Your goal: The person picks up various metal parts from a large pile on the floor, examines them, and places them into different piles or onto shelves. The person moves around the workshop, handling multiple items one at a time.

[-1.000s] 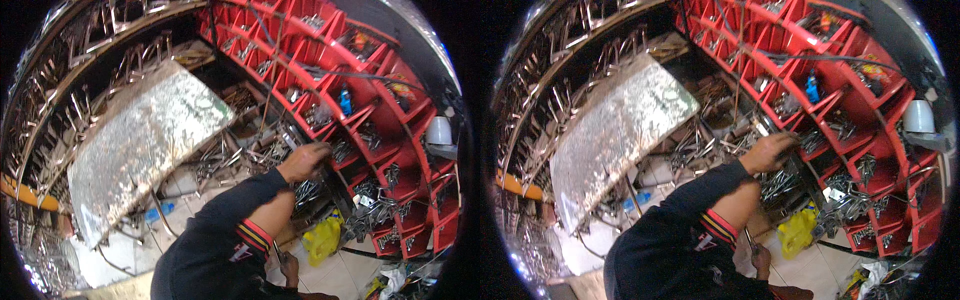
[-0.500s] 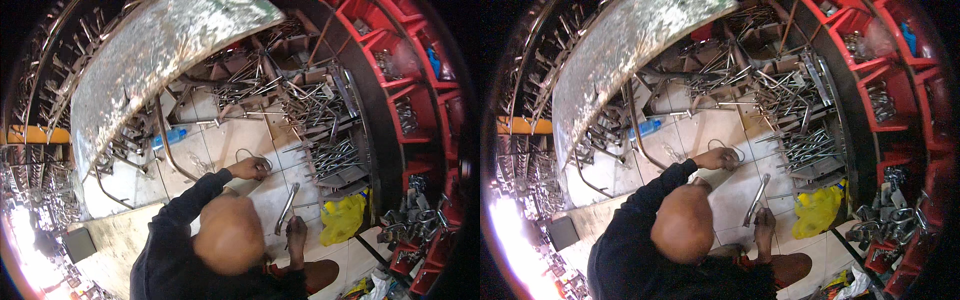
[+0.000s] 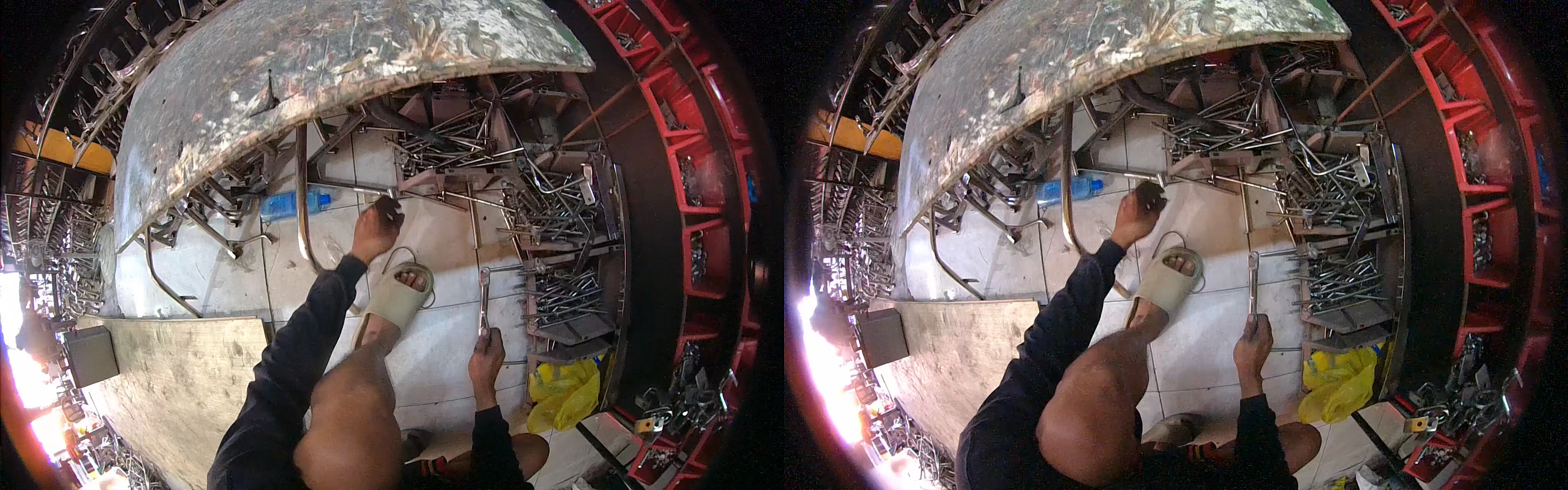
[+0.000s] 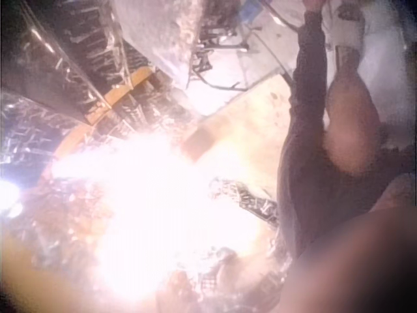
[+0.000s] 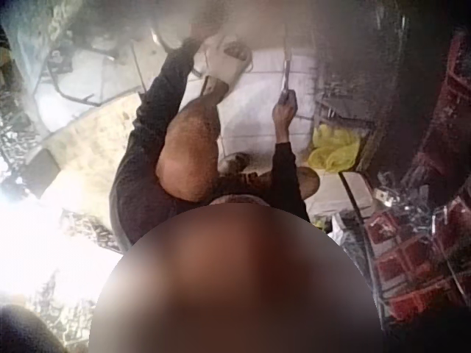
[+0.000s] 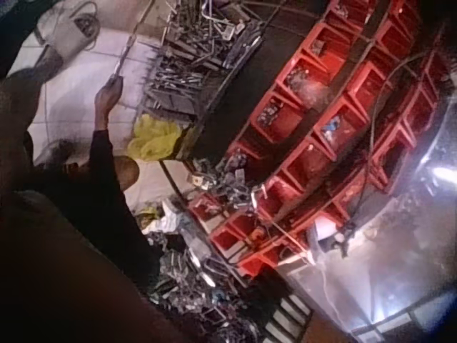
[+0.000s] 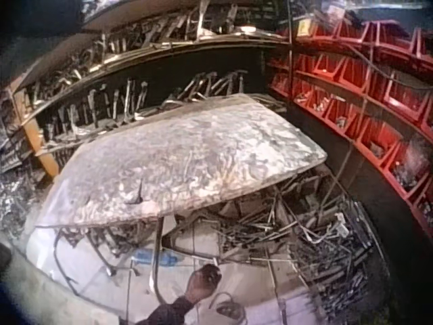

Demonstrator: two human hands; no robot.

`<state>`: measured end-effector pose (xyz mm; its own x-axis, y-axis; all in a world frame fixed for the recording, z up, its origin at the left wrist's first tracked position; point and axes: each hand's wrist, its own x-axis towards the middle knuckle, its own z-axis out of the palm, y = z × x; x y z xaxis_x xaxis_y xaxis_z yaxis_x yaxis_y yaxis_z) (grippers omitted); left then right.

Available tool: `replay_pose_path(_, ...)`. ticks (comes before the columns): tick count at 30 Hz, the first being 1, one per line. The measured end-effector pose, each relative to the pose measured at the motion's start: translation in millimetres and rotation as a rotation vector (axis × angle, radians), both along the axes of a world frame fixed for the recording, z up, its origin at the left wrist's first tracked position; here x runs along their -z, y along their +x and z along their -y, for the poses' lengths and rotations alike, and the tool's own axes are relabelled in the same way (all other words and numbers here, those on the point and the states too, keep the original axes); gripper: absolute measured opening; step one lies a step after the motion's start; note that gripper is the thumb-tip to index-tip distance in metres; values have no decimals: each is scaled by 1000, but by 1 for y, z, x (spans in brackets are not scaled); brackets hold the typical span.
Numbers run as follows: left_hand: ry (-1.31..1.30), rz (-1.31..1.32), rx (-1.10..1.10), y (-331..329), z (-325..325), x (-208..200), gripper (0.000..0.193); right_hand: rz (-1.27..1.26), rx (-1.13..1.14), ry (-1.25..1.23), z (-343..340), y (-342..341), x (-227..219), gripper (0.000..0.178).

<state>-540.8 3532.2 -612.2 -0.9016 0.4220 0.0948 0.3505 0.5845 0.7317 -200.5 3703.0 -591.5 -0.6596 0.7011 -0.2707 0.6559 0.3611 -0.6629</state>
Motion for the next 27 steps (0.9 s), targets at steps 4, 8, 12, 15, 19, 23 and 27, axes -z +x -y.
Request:
replay_pose_path(4,92,-8,-286,-86,-32,17,37,-73,-51,229,2,14,28,38)
replay_pose_path(8,-29,-330,-233,-144,-43,45,55,3,-187,222,3,29,52,20)
replay_pose_path(12,-36,-305,-68,-175,-52,74,61,14,-326,256,7,38,76,19)
replay_pose_path(15,-76,-9,-30,-180,-50,83,57,177,-306,246,12,38,90,21)
replay_pose_path(19,31,36,-36,-167,-43,79,44,263,-244,313,9,24,97,22)
replay_pose_path(23,-191,-603,227,-159,-34,72,20,109,-239,538,-13,-2,102,24)
replay_pose_path(27,-36,-327,34,-146,-33,78,9,109,-203,584,-28,-21,109,21)
